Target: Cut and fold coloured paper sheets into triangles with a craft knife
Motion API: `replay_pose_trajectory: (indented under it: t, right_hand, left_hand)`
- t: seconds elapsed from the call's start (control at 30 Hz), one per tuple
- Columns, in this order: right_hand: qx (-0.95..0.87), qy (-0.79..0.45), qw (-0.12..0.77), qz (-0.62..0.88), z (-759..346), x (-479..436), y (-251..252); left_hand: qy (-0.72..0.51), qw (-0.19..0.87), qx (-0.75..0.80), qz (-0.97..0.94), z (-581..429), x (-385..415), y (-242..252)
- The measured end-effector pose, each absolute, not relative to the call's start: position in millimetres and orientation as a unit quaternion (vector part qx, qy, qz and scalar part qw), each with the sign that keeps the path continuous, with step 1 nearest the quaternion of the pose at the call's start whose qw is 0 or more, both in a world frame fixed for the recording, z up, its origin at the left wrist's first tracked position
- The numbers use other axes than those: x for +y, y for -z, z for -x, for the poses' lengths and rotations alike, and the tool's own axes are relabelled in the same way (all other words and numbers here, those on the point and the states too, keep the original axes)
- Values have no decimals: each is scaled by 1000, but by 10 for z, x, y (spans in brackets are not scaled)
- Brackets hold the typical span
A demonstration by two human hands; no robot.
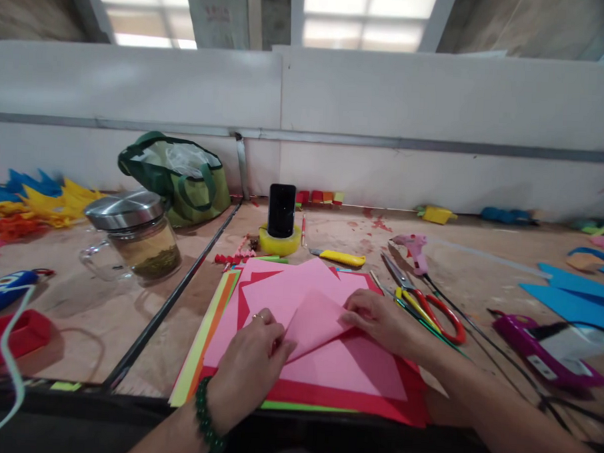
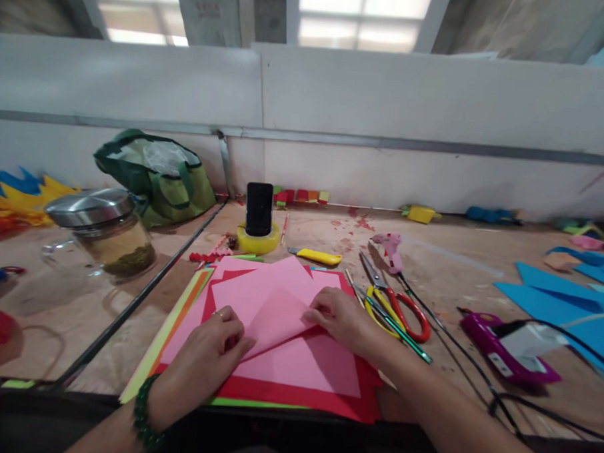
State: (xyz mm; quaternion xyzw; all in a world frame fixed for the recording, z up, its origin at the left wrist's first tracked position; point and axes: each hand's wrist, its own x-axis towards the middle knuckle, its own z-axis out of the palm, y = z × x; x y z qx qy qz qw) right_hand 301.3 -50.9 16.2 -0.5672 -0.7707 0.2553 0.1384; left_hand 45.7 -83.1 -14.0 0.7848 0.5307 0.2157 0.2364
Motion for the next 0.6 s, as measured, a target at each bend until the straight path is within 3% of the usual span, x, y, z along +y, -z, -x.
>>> replay_pose_trajectory:
  t: [0.43,0.6]
  right_hand:
    - [-763,-367,-2,532,-2791,39,-337]
    - [-750,-400,1,527,-2831,60,-279]
  left_hand:
    - [-194,238,549,-777,-442,-868,70]
    - [-203,245,543,-777,-437,-881,68]
